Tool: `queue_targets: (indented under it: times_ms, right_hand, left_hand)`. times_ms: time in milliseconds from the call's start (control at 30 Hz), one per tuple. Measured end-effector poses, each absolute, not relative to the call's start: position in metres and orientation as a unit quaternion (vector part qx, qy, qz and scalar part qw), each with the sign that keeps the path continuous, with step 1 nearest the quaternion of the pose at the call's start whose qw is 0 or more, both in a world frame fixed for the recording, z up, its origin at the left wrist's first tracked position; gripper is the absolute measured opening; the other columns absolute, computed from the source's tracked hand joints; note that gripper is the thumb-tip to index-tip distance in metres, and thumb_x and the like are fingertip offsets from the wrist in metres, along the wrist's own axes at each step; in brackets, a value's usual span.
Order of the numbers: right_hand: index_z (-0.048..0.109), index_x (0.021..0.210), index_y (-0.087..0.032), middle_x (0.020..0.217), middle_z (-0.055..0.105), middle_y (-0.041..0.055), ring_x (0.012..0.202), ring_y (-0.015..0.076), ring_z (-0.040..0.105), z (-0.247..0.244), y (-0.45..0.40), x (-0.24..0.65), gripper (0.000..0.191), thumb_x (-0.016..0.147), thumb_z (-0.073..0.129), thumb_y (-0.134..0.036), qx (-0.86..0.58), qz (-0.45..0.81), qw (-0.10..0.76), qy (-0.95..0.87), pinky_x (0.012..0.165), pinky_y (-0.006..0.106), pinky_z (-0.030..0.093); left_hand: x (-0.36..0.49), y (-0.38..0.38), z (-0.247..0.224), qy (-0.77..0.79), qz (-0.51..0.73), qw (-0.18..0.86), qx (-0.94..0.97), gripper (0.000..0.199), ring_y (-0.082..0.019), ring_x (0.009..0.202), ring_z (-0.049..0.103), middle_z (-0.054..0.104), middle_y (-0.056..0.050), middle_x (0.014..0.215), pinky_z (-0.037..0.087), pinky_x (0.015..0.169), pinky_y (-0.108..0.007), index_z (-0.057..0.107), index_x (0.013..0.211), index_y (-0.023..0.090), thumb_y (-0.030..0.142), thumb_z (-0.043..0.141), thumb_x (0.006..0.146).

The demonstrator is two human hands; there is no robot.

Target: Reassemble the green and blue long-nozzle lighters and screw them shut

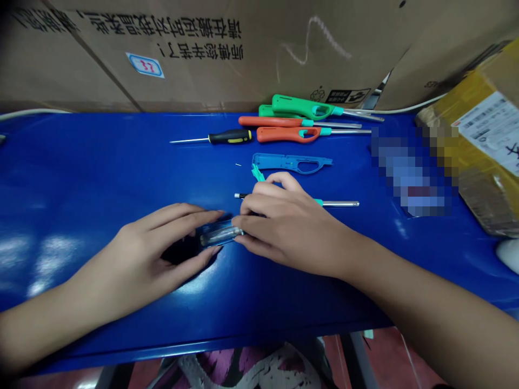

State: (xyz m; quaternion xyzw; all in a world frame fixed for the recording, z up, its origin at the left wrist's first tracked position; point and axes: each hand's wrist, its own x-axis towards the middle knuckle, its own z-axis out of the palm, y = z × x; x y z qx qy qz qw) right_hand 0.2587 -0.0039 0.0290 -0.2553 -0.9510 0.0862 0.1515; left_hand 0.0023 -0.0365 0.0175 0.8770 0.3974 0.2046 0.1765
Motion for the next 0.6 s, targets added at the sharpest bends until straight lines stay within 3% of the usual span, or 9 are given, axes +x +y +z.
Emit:
queue_targets:
  times_ms: [233, 600]
  right_hand:
    - [0.072, 0.11, -0.02, 0.099, 0.073, 0.006, 0.096, 0.021, 0.062, 0.0284, -0.0029, 0.2584, 0.02, 0.102, 0.054, -0.027, -0.263, 0.084, 0.15, -0.949, 0.094, 0.044, 0.038]
    - [0.072, 0.109, -0.021, 0.098, 0.073, 0.0052, 0.092, 0.0195, 0.063, 0.0236, -0.0049, 0.2565, 0.019, 0.101, 0.057, -0.028, -0.262, 0.101, 0.165, -0.945, 0.092, 0.043, 0.037]
  left_hand:
    - [0.0034, -0.0365, 0.0155, 0.389, 0.223, 0.192, 0.873, 0.035, -0.017, 0.103, 0.067, 0.068, -0.007, 0.117, 0.056, 0.092, -0.028, 0.062, 0.13, 0.017, 0.023, 0.065, 0.096]
    - [0.0029, -0.0368, 0.0128, 0.378, 0.239, 0.204, 0.871, 0.031, -0.017, 0.103, 0.067, 0.067, -0.006, 0.116, 0.056, 0.09, -0.029, 0.066, 0.126, 0.02, 0.02, 0.065, 0.095]
